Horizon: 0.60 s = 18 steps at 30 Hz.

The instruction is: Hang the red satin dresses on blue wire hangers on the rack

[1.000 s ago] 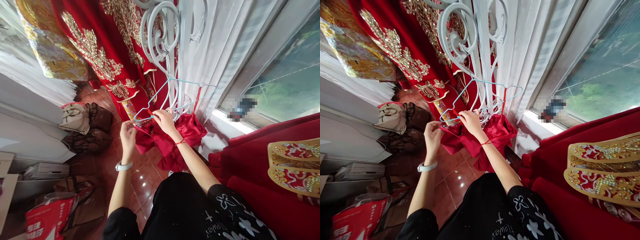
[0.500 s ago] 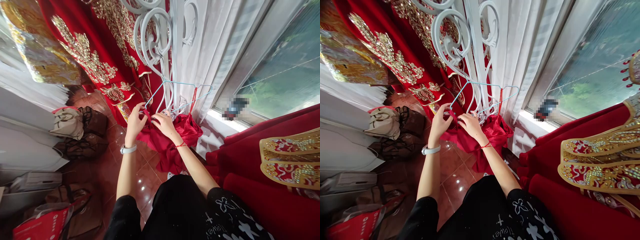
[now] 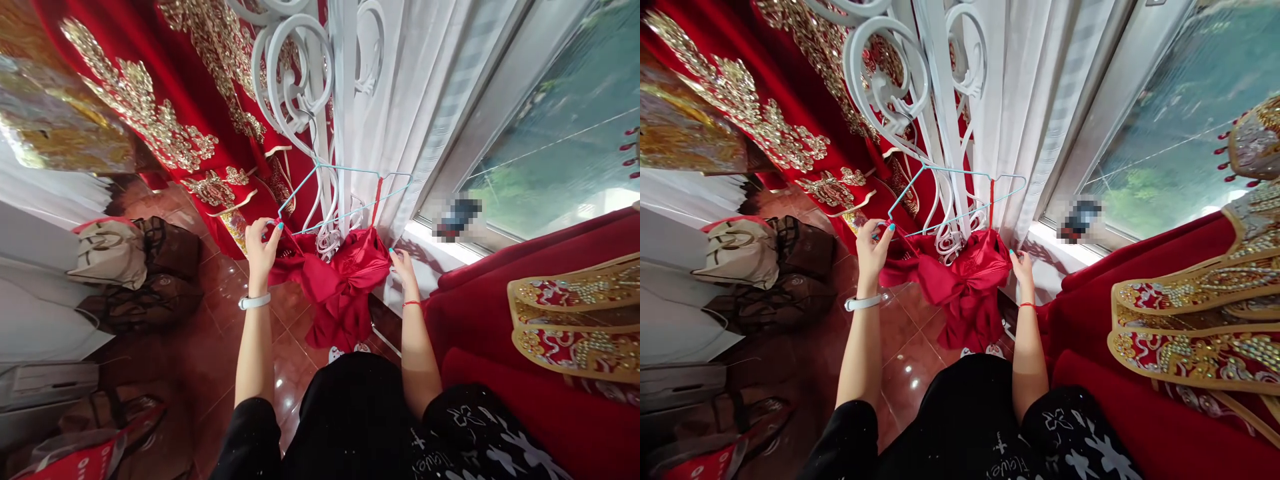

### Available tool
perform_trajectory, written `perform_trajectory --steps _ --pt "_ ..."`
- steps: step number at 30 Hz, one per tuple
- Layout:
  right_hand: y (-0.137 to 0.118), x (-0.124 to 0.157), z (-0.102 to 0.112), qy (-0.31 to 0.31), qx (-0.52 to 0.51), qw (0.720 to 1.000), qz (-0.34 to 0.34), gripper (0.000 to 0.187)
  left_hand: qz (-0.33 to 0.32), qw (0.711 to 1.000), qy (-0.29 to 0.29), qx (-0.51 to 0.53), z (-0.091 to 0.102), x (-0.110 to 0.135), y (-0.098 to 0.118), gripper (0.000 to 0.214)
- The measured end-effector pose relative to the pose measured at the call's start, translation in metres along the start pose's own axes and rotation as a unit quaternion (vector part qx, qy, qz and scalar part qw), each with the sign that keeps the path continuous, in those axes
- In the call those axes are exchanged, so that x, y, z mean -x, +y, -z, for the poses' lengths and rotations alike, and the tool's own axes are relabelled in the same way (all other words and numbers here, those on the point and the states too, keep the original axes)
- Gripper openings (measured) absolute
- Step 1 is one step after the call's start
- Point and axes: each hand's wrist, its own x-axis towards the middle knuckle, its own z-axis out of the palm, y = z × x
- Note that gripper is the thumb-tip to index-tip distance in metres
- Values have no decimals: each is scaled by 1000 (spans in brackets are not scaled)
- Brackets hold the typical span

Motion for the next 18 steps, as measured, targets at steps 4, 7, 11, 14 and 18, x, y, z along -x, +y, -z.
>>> perform_trajectory --steps 4,7,11,14,18 --pt "14 -1 -2 -30 18 999 12 30 -10 1000 0 -6 0 0 -4 21" --pt "14 -1 -3 -33 41 998 23 16 -12 1000 2 -13 0 -1 -6 21" --pt "9 -5 -3 -40 59 996 53 12 -7 1000 8 -12 -2 -3 -7 19" --pt "5 -7 -10 -58 68 993 71 16 -1 1000 7 -14 -3 -4 -7 19" --pt "5 -8 -17 -74 104 990 64 13 0 1000 8 -4 -2 -5 -7 20"
